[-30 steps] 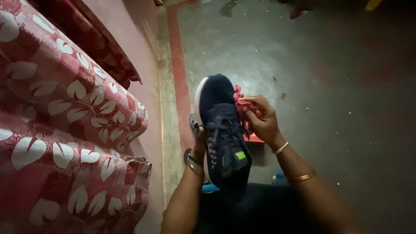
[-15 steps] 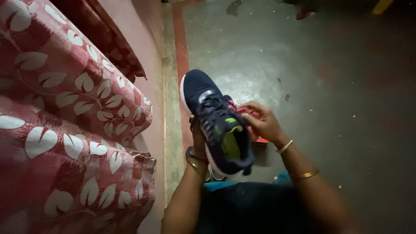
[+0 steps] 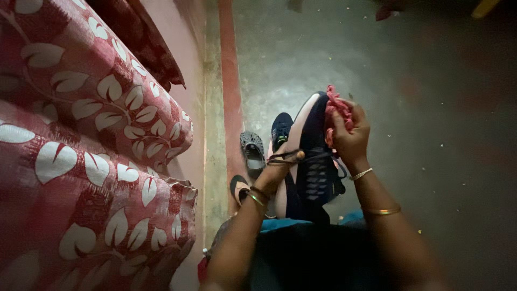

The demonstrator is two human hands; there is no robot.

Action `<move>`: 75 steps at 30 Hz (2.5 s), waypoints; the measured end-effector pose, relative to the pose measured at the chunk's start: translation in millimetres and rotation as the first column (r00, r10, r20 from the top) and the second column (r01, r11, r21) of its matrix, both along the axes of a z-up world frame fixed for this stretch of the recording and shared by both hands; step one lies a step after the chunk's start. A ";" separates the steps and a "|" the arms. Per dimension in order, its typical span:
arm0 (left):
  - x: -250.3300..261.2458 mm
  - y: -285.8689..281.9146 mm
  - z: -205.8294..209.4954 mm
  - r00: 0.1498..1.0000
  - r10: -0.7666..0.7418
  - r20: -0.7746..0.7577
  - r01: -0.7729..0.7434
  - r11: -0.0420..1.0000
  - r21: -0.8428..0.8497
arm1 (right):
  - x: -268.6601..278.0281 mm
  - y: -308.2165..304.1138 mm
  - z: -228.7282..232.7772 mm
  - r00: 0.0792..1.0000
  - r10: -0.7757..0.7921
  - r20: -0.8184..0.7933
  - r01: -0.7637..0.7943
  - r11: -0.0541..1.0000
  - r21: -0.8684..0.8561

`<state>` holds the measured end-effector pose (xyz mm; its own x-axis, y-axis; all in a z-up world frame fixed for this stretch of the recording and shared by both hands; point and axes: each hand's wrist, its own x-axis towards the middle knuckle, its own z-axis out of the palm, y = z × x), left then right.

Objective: The person sits on the floor and wipes a dark blue sneaker with a pink cloth, rotating the shoe to clean the upper, sides, and sole. The person also briefly handles the laces while continuing to wipe the shoe.

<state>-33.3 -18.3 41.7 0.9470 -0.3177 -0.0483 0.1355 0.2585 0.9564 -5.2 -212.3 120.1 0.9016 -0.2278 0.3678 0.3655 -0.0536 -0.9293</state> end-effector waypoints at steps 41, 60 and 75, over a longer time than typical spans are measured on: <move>9.6 -2.2 16.7 0.792 0.605 -0.080 -0.600 0.796 0.075 | 6.4 -19.5 -5.3 0.986 -0.043 0.164 0.093 0.946 -0.310; 0.9 6.4 25.8 0.847 0.455 0.275 -0.486 0.872 0.054 | -33.0 12.2 23.0 0.953 0.261 0.156 -0.022 0.571 -0.821; 13.3 56.3 33.4 0.890 0.426 -0.160 -0.438 0.705 -0.558 | 7.9 -65.9 -14.7 0.733 0.284 -0.618 -0.494 0.847 -0.197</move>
